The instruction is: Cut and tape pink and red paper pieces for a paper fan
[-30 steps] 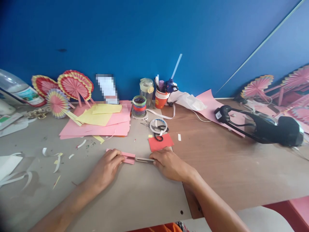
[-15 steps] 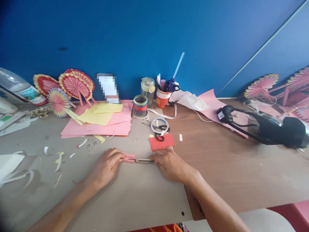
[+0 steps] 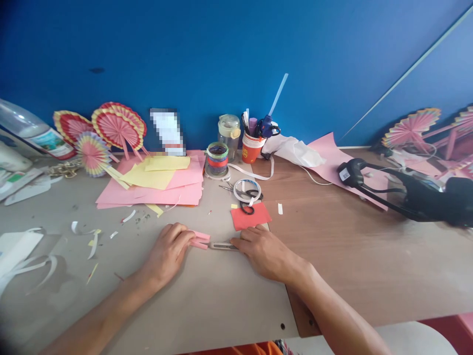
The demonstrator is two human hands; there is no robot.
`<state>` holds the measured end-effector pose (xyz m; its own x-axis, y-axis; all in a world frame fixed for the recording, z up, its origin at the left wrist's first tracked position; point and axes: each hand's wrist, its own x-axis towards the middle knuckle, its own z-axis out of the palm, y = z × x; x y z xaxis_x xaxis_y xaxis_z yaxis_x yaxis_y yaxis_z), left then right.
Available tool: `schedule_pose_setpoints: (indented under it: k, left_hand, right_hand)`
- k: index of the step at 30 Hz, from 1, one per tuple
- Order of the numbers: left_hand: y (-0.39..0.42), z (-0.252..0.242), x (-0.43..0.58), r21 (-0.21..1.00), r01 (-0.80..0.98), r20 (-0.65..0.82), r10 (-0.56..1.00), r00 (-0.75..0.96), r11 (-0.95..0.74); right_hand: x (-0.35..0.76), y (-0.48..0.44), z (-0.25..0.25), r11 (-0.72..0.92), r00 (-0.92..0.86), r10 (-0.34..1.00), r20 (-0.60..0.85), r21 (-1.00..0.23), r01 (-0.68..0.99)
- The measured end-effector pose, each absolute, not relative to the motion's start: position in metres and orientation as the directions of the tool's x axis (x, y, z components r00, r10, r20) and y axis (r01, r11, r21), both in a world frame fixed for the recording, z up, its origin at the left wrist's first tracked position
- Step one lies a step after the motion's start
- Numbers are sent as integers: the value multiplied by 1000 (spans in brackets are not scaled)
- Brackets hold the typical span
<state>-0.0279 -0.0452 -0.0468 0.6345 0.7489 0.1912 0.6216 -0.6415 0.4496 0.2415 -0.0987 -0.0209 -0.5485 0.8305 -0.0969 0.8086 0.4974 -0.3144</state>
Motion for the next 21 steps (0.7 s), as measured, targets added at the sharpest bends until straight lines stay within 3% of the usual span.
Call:
schedule_pose_setpoints:
  k: [4,9,14,21]
  left_hand:
    - [-47,-49,-25,416,585,194,697,691,-696]
    - [-43,-50,-25,443,538,202,665,719,-717]
    - [-41,-48,-25,443,557,167,675,719,-703]
    - [-42,-57,-25,411,575,195,684,703,-708]
  right_hand:
    - [240,-103,-23,528,-557,827,-75,-234,816]
    - [240,-103,-18,541,-586,808,-60,-317,779]
    - [240,-103,-16,531,-588,798,-134,-305,790]
    - [238,-105,-22,572,-618,783,-68,-310,759]
